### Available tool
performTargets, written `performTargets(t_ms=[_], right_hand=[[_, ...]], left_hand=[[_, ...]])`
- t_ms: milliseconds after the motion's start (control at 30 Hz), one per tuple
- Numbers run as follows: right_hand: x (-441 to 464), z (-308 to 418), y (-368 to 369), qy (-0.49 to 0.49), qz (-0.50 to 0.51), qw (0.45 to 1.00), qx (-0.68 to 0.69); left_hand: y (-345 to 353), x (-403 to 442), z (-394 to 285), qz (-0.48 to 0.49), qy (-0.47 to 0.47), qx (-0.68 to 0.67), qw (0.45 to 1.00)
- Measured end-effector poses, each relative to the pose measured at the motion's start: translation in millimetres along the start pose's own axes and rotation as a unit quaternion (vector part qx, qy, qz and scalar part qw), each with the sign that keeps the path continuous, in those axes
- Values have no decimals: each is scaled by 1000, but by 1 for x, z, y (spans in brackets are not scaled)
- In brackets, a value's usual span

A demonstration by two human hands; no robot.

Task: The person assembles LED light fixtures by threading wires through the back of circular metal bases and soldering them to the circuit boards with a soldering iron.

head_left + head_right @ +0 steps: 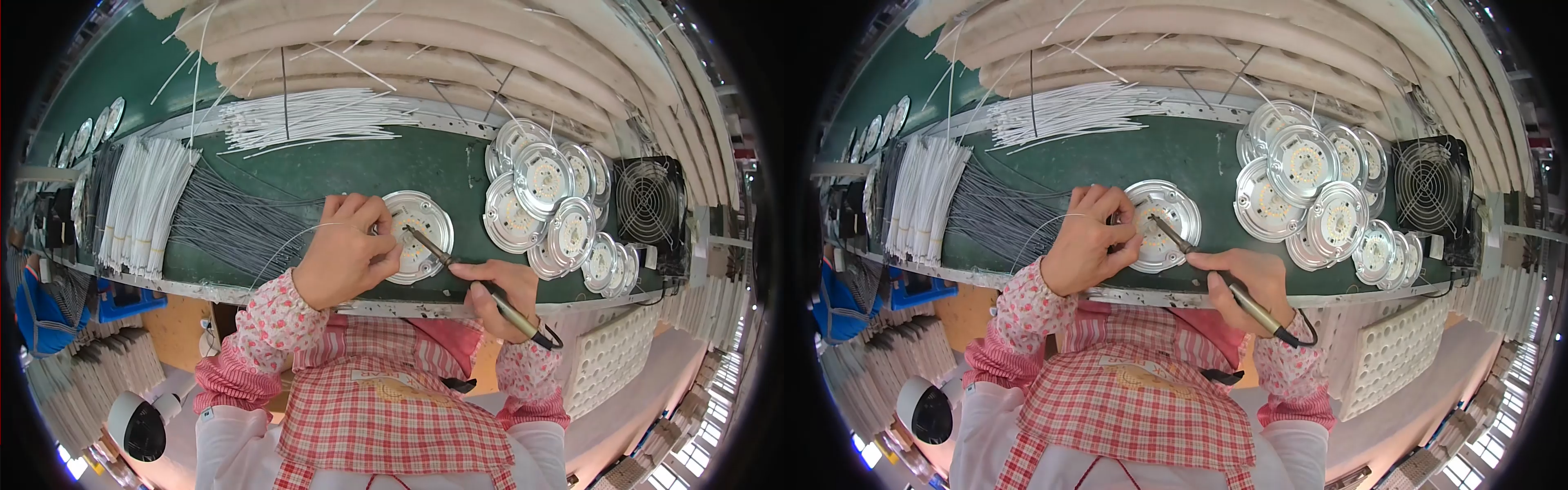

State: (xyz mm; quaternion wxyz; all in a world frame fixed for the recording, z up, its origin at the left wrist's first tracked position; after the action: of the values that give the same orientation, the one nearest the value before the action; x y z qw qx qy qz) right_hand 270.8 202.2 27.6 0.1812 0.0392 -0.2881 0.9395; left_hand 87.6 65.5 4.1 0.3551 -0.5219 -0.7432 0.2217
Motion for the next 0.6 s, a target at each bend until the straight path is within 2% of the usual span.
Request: performTargets(t_ms=[100, 200, 400, 500, 600], right_hand=[[-11, -13, 5, 89, -21, 992, 90], [-13, -19, 5, 114, -23, 987, 113], [-9, -18, 2, 44, 5, 997, 67], [-7, -17, 2, 31, -20, 997, 68], [-11, -19, 5, 69, -35, 992, 102]], left_hand=[[-2, 1, 0, -1, 5, 9, 1000], [-3, 1, 0, 1, 11, 13, 1000], [-1, 4, 0, 16, 4, 21, 1000], [0, 7, 0, 20, 7, 26, 999], [0, 8, 0, 31, 17, 37, 999]])
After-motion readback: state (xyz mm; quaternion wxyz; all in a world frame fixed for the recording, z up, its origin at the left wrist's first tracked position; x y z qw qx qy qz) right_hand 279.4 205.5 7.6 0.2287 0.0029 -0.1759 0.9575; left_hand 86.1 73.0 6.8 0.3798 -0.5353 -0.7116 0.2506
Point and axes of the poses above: each hand's wrist, its own x-axis towards the middle knuckle, its own y-axis out of the palm, z = x × y, the point moved 4 cm from there along x, towards the middle knuckle, and after that the axes turned 4 degrees about -x, right-handed, at the moved point
